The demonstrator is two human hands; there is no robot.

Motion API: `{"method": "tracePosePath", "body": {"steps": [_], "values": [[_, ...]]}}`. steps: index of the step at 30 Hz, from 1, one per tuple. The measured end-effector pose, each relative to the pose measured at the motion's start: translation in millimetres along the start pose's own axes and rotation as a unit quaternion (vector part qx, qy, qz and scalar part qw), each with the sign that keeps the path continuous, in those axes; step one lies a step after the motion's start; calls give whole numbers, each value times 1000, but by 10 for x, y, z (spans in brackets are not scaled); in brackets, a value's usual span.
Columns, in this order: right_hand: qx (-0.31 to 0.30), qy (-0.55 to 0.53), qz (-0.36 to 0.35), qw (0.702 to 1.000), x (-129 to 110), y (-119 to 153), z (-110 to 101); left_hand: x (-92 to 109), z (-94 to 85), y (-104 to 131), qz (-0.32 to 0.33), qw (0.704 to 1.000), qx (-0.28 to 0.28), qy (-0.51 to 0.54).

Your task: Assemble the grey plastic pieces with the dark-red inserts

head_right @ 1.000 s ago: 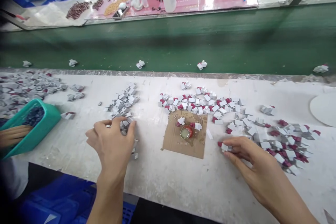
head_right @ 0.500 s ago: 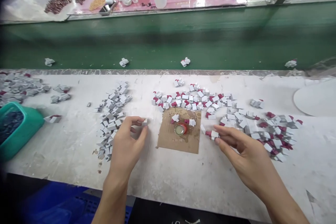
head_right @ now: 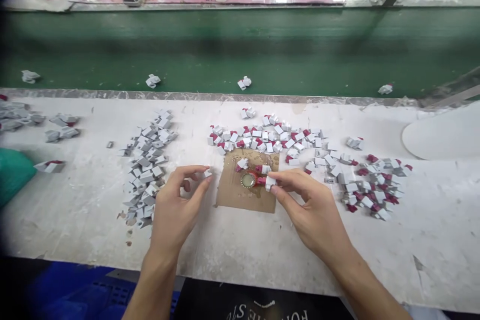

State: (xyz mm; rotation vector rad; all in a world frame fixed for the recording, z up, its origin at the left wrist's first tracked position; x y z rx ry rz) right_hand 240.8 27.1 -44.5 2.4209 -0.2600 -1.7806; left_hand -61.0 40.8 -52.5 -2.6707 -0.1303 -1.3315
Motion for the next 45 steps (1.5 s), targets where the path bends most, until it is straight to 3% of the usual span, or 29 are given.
{"method": "tracePosePath", "body": {"steps": [5,8,15,25,31,35,39,45], "values": [[-32,-99,94,990,143,-91,113,28,150,27,-38,990,-19,131],[-39,-126,114,985,149,-118,147,73,244,32,-56,979,-34,192],[-2,-35,19,999,-24,-86,155,132,393,25,-79,957,-56,273],[-3,18,-27,999,-132,-67,192,155,436,47,-107,952,-83,276],[-29,-136,70,988,-31,-129,169,376,492,-10,-98,941,-118,300],[-62,-225,85,969,-87,-208,229,577,617,-43,-85,924,-159,337],[-68,-234,98,965,-86,-252,235,685,686,-72,-71,918,-172,352],[-69,-215,90,970,-67,-258,235,659,728,-69,-77,914,-174,359]]}}
Point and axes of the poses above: each hand's wrist, its own y-axis away from the middle knuckle, its own z-axis out of the palm, x = y × z, the point moved 9 cm from there along -y, towards the middle knuckle, and after that the axes turned 6 degrees about z, right-handed, at the moved point
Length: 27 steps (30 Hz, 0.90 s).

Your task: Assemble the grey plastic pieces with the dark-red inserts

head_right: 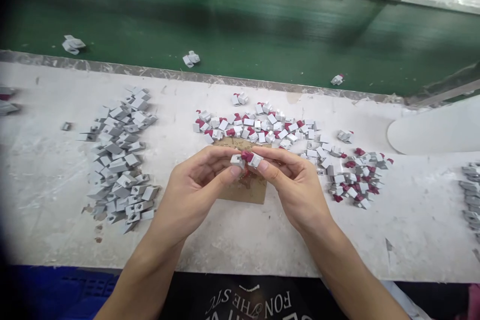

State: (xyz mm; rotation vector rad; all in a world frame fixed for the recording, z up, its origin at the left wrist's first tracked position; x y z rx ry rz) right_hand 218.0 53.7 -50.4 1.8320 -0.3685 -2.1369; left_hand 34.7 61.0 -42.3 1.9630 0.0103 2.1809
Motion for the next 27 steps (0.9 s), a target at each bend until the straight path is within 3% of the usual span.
{"method": "tracePosePath", "body": {"steps": [4,8,14,19,21,23,25,27], "values": [[10,18,-11,1000,-4,14,12,-26,-6,3,-3,1000,0,1],[20,101,-49,993,-108,63,21,6,-50,11,9,999,-2,-39],[-8,134,-80,988,-235,125,6,112,-4,3,31,986,-91,-137],[-26,111,-82,990,-315,92,-20,307,62,-124,69,978,-107,-165],[-32,121,-82,989,-380,0,-55,380,123,-264,83,971,-125,-188],[0,175,-101,979,-508,-187,-185,452,180,-500,107,959,-131,-229],[87,261,-151,949,-734,-466,-418,540,200,-846,144,947,-89,-273],[185,349,-204,896,-982,-806,-647,594,225,-1254,170,938,-25,-303]]}}
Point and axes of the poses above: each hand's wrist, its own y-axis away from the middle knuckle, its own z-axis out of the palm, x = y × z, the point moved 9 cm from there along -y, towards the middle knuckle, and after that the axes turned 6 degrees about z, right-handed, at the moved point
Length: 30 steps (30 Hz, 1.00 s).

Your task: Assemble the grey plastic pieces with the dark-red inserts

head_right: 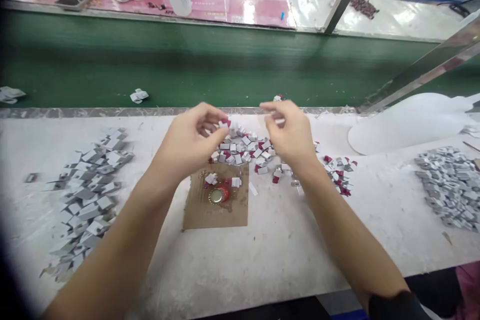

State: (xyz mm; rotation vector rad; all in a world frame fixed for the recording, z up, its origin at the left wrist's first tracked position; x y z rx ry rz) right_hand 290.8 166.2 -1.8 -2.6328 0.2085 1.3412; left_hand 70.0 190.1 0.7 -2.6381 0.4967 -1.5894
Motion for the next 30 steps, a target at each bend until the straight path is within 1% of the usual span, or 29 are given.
{"method": "tracePosePath", "body": {"steps": [1,3,5,6,7,9,10,12,14,16,18,19,20,22,23,24,26,28,30], "values": [[22,46,-9,999,47,-229,-1,-56,56,-202,-8,1000,16,-13],[20,105,14,994,200,-652,87,-193,260,-570,-44,998,8,-32],[7,108,44,993,332,-944,181,-307,456,-850,-79,996,0,-50],[4,95,55,994,377,-1023,213,-347,535,-952,-89,994,-3,-57],[1,75,61,995,405,-1056,234,-377,598,-1032,-94,994,-5,-62],[-5,22,66,998,433,-1001,247,-431,669,-1127,-100,992,-8,-70],[-11,-11,67,998,434,-925,242,-457,673,-1148,-104,992,-7,-75],[-28,-73,65,995,412,-718,220,-492,610,-1145,-112,990,5,-85],[-53,-149,70,985,364,-483,199,-479,490,-1077,-112,989,24,-90],[-81,-255,88,959,297,-256,200,-395,376,-931,-99,991,27,-81],[-100,-353,107,924,214,-57,221,-227,319,-701,-62,997,3,-41],[-101,-382,112,912,172,29,230,-127,314,-556,-41,999,-18,-4],[-96,-394,112,907,131,108,234,-25,320,-395,-22,998,-41,47],[-81,-398,103,908,62,250,239,122,327,-61,-15,986,-77,144],[-74,-396,98,910,35,318,243,163,317,92,-21,981,-82,176],[-71,-392,95,912,13,386,252,186,292,226,-28,978,-78,191],[-77,-374,98,919,-21,518,281,203,208,431,-32,980,-48,190],[-101,-347,108,926,-53,645,319,186,124,580,-36,983,-18,179],[-128,-330,106,929,-105,755,340,147,72,705,-52,983,-8,175]]}}
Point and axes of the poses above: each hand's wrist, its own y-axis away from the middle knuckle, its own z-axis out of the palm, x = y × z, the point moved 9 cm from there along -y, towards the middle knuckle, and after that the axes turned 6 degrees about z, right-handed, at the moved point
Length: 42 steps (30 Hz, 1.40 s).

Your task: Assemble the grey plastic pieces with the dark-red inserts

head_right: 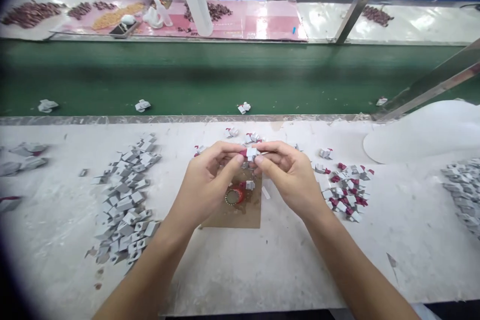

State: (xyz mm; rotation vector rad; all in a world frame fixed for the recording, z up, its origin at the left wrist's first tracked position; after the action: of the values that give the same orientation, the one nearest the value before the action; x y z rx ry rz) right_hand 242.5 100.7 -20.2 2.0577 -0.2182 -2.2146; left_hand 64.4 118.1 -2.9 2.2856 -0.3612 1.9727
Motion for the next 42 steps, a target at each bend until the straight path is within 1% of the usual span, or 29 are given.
{"method": "tracePosePath", "body": {"steps": [2,4,7,9,12,15,17,18,19,20,22,24,26,27,29,31,34,36,38,39,41,42], "values": [[-21,7,-8,1000,-24,87,54,-20,-42,112,-14,1000,0,-7],[-37,8,-17,999,-39,153,92,4,-81,215,-10,1000,2,-16],[-58,8,-7,998,0,235,143,43,-114,361,-5,1000,10,-11],[-61,18,-2,998,28,305,163,28,-118,461,-19,1000,19,3],[-65,72,-11,995,45,453,195,-14,-117,639,-48,998,36,9],[-77,151,-16,985,113,614,197,-33,-142,862,-55,997,30,-52],[-62,195,-7,979,217,695,99,-38,-274,1043,-37,988,46,-144],[-45,210,1,977,281,727,17,-48,-383,1145,-27,976,64,-206],[-24,222,9,975,349,755,-81,-67,-510,1251,-22,957,86,-275],[-1,233,19,972,417,781,-185,-100,-646,1358,-24,932,108,-346],[38,254,36,966,534,831,-371,-194,-906,1554,-52,867,143,-474],[61,264,51,961,615,871,-484,-275,-1107,1696,-87,806,165,-561],[64,255,60,963,658,894,-502,-304,-1206,1766,-103,767,173,-609],[62,246,62,965,667,898,-483,-299,-1221,1776,-102,756,173,-624],[55,232,61,969,663,893,-416,-276,-1206,1766,-90,746,165,-639],[47,228,57,971,649,875,-343,-264,-1177,1746,-81,745,155,-643],[38,224,53,972,619,848,-262,-285,-1170,1727,-86,750,147,-639],[39,221,48,973,579,835,-231,-301,-1183,1712,-91,761,147,-625],[45,222,32,973,509,822,-193,-289,-1176,1676,-82,789,150,-590],[47,222,22,974,467,811,-163,-275,-1156,1646,-72,811,150,-561],[41,221,-1,974,383,780,-76,-269,-1085,1569,-65,867,141,-473],[35,221,-10,974,347,761,-22,-286,-1037,1528,-73,895,135,-420]]}}
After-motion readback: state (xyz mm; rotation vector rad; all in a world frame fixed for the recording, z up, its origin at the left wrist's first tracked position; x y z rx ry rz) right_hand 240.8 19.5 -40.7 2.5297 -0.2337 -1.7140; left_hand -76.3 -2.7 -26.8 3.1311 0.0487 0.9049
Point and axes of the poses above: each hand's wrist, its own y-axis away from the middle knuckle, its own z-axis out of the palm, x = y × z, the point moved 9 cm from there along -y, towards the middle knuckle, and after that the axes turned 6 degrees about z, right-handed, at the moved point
